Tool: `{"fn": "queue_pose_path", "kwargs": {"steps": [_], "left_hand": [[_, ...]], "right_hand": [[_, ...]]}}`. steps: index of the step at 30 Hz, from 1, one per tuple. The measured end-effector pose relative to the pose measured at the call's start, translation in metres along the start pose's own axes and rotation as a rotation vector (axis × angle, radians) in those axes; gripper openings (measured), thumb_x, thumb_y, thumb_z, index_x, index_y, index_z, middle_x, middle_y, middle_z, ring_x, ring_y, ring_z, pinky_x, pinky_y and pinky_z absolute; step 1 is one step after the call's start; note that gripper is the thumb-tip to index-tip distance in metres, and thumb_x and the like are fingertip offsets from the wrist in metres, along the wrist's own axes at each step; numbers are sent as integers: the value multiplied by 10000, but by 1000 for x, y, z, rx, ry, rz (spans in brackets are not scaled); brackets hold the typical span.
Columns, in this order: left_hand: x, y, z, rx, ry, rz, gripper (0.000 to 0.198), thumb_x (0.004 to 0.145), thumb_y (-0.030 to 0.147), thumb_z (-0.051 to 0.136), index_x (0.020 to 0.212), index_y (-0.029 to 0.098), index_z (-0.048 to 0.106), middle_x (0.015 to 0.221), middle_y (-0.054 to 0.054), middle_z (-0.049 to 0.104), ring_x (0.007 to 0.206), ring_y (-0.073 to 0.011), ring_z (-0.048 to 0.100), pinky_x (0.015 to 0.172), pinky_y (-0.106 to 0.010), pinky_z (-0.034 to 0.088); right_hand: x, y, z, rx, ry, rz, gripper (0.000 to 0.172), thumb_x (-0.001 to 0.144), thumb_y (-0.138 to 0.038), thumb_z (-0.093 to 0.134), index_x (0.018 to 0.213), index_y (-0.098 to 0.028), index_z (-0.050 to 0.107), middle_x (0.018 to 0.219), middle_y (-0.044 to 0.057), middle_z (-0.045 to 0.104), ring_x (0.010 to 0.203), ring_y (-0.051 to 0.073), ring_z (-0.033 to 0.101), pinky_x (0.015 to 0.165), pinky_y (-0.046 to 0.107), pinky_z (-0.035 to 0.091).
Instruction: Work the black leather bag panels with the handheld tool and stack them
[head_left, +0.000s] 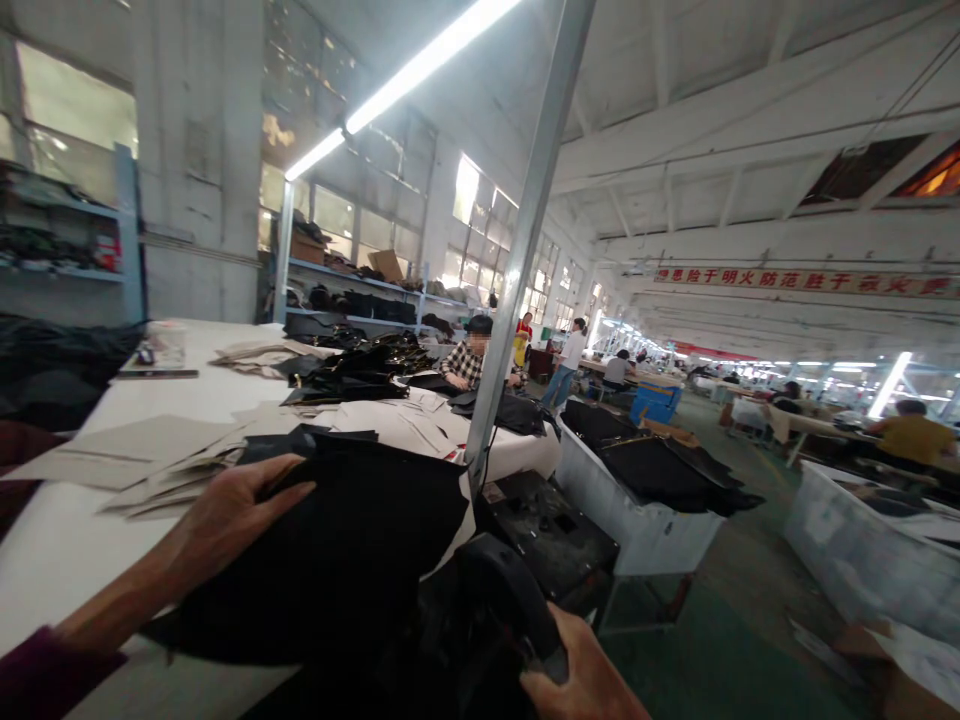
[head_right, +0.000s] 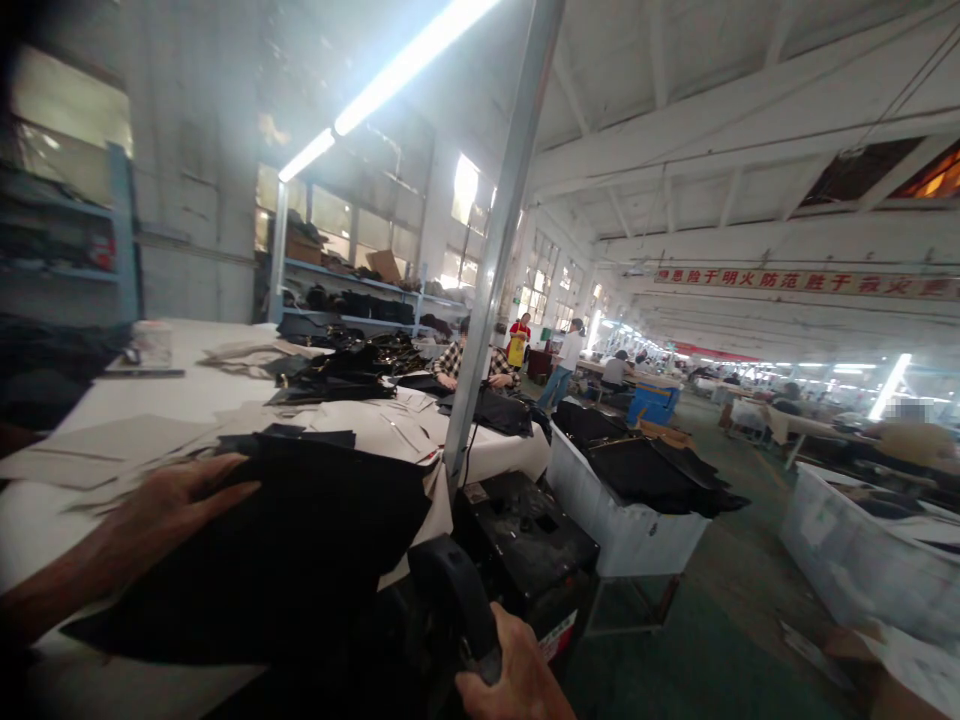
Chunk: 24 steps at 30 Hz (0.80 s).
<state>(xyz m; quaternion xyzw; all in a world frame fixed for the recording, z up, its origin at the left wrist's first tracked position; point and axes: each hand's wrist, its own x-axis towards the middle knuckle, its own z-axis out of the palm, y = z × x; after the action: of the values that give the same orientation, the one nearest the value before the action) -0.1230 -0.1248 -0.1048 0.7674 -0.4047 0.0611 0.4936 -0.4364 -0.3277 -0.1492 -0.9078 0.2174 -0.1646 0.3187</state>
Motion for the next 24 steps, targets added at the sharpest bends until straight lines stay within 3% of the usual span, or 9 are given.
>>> {"fn": "queue_pose_path", "kwargs": {"steps": [4,11,15,18,21,24], "left_hand": [[-14,0,8,276,54,142,312,794,407,498,979,170,583,900,35,643,829,-181,577,775,-248,418],[-62,-23,39,142,-43,39,260,825,365,440,897,164,588,832,-20,647,775,-171,590,695,-235,426],[-86,-31,56,143,-48,55,224,833,325,456,911,161,587,851,-32,650,769,-166,600,697,-251,452],[-103,-35,68,201,13,293,167,840,235,457,900,161,594,822,-41,646,759,-156,601,688,-254,474],[-118,-40,78,287,69,563,175,836,121,442,917,159,592,804,-46,642,809,-153,597,745,-261,483],[-127,-44,82,345,78,671,206,821,62,443,951,147,578,781,-42,638,825,-147,593,828,-282,477]], "right_hand": [[-5,10,2,15,-31,-5,177,631,-133,500,800,-138,550,755,19,621,735,181,571,681,247,446],[-19,16,-12,-9,-122,20,290,719,-291,505,946,-120,564,885,90,653,868,246,597,770,300,461],[-25,14,-18,-63,-145,52,253,749,-329,499,928,-159,556,680,20,625,658,203,596,620,263,469],[-26,6,-21,-66,-163,68,136,767,-301,489,821,-187,540,591,-22,566,545,158,548,536,232,443],[-23,-7,-21,-67,-157,67,85,741,-255,511,787,-186,530,690,1,589,623,164,558,567,232,448],[-18,-17,-18,-7,-237,81,121,752,-221,494,863,-181,519,637,-32,547,543,136,526,540,231,438]]}}
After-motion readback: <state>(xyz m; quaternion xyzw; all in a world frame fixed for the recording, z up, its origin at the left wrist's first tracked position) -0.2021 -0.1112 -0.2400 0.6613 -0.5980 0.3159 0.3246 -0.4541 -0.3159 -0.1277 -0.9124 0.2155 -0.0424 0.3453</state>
